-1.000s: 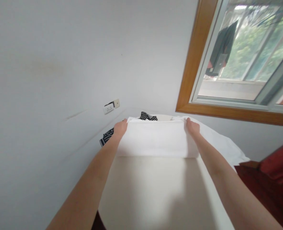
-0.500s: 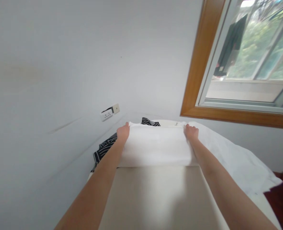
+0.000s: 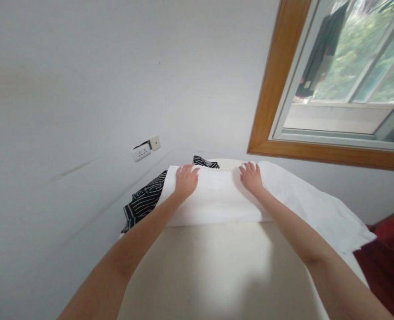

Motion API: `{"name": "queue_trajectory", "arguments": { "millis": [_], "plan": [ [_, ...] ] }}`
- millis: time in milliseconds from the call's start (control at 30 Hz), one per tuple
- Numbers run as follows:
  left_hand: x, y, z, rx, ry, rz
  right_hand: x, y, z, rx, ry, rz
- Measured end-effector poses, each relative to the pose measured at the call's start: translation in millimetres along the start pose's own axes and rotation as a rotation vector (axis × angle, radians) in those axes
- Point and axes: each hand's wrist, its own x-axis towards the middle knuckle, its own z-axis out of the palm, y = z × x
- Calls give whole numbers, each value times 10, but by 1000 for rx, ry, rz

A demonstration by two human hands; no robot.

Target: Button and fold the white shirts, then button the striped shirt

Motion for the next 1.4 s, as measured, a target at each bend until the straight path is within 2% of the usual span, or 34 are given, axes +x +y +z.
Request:
{"name": "queue_trajectory", "arguments": {
  "millis": [100,167,233,333,433,533,700,933,1033,1100,1200,1267,1333,1400],
  "plan": [
    [-328,342,186,-96,-147,118,-386,-291,6,157,-186,-173],
    [-592,446,312,-112,-243,137,-679,-414,76,216,-299,-180],
    [-805,466,382,-115,-271,150,-921,-484,139,232,-296,-153],
    [-971,443,366,-105,-239,140,-1137,-541,136,231,-250,-102],
    [-1060,453,270,-97,-223,131,-1275,-587,24,229,-245,-76],
    [-1227,505,159,-103,-274,144,-1490,-624,-113,238,-225,-72],
    [-1698,671,-82,-121,-311,173,-2036,-640,-327,254,-198,-78],
    [-2388,917,-533,-132,-236,213,-2805,-728,-632,270,-210,-65],
    [-2575,970,-699,-111,-219,246,-3017,-738,-714,303,-243,-45],
    [-2543,1015,-783,-93,-228,283,-3000,-711,-764,348,-338,-17],
    [-2190,1124,-822,-92,-260,346,-2676,-695,-855,407,-481,30],
    [-1846,1207,-750,-114,-235,345,-2344,-764,-898,388,-431,-5],
    [-1560,1266,-591,-132,-204,331,-2045,-897,-886,353,-367,-19],
    [-1419,1281,-375,-135,-195,308,-1863,-1046,-795,310,-277,12]
  ]
}}
